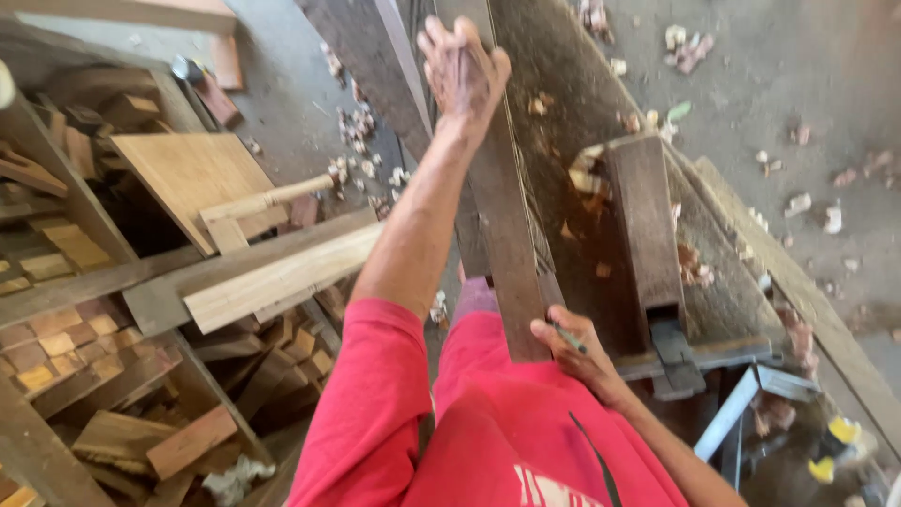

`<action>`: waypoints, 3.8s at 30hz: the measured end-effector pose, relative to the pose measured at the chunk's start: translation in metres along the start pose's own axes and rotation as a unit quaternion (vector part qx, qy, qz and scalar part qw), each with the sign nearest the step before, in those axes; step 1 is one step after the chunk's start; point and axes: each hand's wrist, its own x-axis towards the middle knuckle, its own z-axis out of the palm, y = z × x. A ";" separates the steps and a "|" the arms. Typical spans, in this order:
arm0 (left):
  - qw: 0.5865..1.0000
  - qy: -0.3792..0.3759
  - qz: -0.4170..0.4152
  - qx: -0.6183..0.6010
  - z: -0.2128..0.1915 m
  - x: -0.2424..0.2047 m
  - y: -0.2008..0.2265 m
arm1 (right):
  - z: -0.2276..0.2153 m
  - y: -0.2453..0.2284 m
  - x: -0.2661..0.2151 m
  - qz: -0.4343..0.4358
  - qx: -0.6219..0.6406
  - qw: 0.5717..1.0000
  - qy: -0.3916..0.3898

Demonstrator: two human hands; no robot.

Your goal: Measuring and marking wood planks with a square and pencil in a workshop.

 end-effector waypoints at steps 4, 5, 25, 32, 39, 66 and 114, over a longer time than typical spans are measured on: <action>0.981 0.153 0.118 0.024 0.032 0.005 -0.025 | -0.005 0.015 0.007 -0.063 -0.058 0.996 0.002; 0.981 0.151 0.119 0.022 0.032 0.004 -0.024 | -0.006 0.014 0.006 -0.061 -0.057 0.996 0.004; 0.975 0.151 0.157 -0.035 0.047 0.005 -0.038 | -0.008 0.025 0.009 -0.065 -0.098 0.993 0.003; 0.972 0.167 0.165 -0.022 0.047 0.006 -0.037 | -0.008 0.021 0.009 -0.065 -0.109 0.992 0.001; 0.991 0.077 0.113 -0.009 0.041 0.001 -0.033 | -0.006 0.047 0.006 -0.092 -0.051 0.994 0.009; 0.942 -0.319 0.044 0.093 -0.079 0.001 0.014 | -0.015 -0.310 0.317 -0.418 0.005 0.907 0.048; 0.941 -0.317 0.053 0.107 -0.071 0.003 0.012 | -0.005 -0.194 0.201 -0.484 -0.346 0.799 0.083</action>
